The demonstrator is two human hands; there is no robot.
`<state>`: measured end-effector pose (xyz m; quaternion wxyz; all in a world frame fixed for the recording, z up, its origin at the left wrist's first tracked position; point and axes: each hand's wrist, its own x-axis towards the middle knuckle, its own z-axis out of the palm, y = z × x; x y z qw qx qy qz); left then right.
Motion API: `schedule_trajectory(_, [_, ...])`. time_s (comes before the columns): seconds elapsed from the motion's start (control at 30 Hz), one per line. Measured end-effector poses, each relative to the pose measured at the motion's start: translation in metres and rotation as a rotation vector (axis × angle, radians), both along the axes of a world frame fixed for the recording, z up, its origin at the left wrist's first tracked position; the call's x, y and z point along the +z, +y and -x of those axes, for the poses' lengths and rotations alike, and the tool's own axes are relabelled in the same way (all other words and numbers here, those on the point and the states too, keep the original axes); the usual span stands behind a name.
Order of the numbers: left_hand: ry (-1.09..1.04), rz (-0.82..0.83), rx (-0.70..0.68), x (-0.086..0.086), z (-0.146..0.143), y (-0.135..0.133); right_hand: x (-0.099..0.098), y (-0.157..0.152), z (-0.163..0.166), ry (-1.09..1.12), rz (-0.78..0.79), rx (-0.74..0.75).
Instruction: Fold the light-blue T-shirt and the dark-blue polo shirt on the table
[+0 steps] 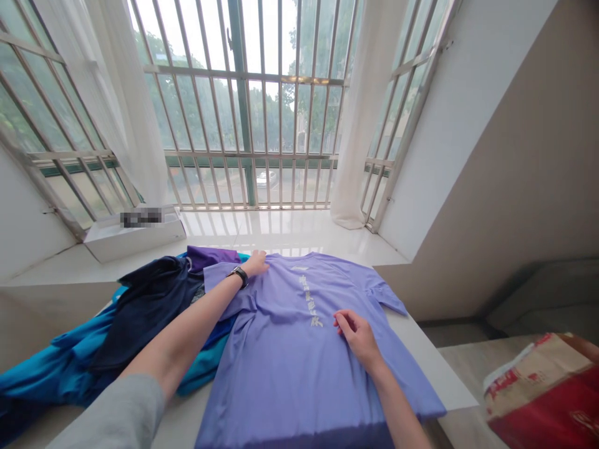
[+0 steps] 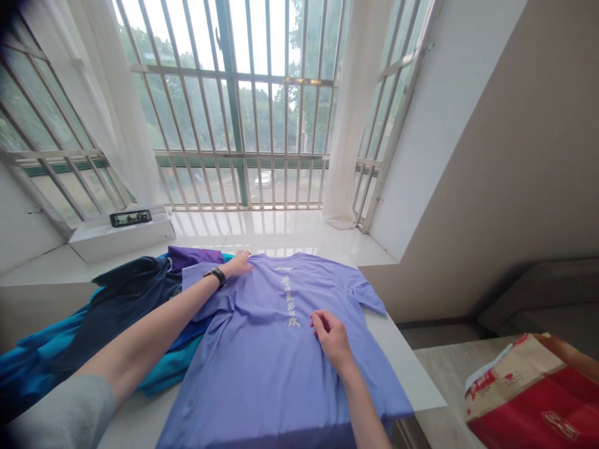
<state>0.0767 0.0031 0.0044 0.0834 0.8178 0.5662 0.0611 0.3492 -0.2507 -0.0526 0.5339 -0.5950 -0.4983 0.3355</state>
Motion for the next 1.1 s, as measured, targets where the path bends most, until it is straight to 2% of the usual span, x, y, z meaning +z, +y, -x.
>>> schedule_trajectory(0.13, [0.038,-0.081,-0.069,-0.004,0.006,-0.044,0.002,0.0,0.0,-0.018,-0.006,0.002])
schedule_trajectory(0.27, [0.09,-0.08,-0.144,-0.019,0.013,-0.09,0.003,0.0,0.001,-0.011,-0.012,-0.013])
schedule_trajectory(0.37, [0.11,-0.087,-0.128,-0.027,0.021,-0.108,0.002,0.001,0.002,-0.019,-0.01,-0.039])
schedule_trajectory(0.5, [0.139,-0.072,-0.078,-0.021,0.024,-0.113,0.0,0.0,0.003,-0.101,-0.011,-0.054])
schedule_trajectory(0.6, [0.145,-0.076,-0.067,-0.013,0.014,-0.115,-0.005,0.001,0.002,-0.197,-0.013,-0.043])
schedule_trajectory(0.67, [0.133,-0.089,-0.107,-0.011,0.002,-0.12,-0.008,0.007,-0.001,-0.264,0.004,-0.044])
schedule_trajectory(0.8, [0.065,-0.076,-0.217,-0.024,-0.019,-0.128,-0.002,0.035,-0.009,-0.401,0.051,-0.017])
schedule_trajectory(0.97, [-0.001,-0.12,-0.17,-0.048,-0.021,-0.129,0.011,0.089,-0.015,-0.784,0.012,-0.087])
schedule_trajectory(1.03, [-0.015,-0.135,-0.174,-0.052,-0.019,-0.128,0.007,0.107,-0.015,-0.894,0.065,-0.074])
schedule_trajectory(1.1, [-0.034,-0.128,-0.188,-0.053,-0.017,-0.128,-0.003,0.119,-0.016,-1.028,0.191,-0.072])
